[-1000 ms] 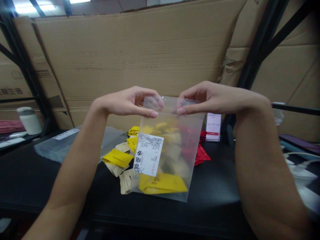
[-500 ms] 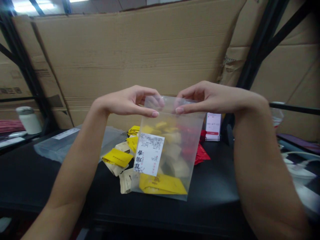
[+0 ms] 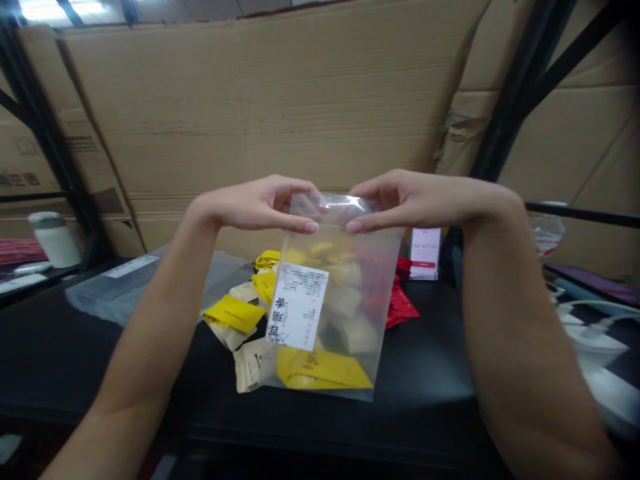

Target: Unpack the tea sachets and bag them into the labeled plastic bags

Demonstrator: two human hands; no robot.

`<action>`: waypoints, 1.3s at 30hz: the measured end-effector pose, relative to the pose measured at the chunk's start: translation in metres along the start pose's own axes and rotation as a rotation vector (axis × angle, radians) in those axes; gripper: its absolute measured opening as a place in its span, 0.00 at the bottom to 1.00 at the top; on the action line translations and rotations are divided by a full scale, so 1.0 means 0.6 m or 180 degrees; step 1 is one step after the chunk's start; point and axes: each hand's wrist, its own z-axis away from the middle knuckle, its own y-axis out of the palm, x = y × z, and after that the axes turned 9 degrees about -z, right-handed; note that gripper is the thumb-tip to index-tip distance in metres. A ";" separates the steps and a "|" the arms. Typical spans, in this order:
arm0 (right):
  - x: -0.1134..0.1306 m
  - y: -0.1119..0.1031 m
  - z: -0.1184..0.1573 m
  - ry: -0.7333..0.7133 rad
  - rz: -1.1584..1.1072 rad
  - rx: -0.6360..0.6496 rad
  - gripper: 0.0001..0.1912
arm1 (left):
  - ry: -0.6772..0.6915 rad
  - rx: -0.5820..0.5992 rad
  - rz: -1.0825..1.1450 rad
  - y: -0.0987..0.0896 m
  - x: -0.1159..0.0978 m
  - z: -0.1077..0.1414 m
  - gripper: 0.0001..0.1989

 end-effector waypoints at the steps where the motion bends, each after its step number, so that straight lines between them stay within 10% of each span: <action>1: -0.001 0.000 -0.001 0.0000 -0.0001 0.0008 0.21 | 0.0013 0.0007 -0.0068 0.000 0.003 -0.001 0.25; 26: -0.006 0.013 -0.027 -0.0199 0.0071 0.0237 0.18 | 0.0089 0.0307 0.0002 0.022 0.012 -0.027 0.14; 39: -0.003 0.009 -0.011 -0.0212 0.0178 -0.0485 0.28 | 0.0054 0.0251 0.0365 0.021 0.019 -0.020 0.18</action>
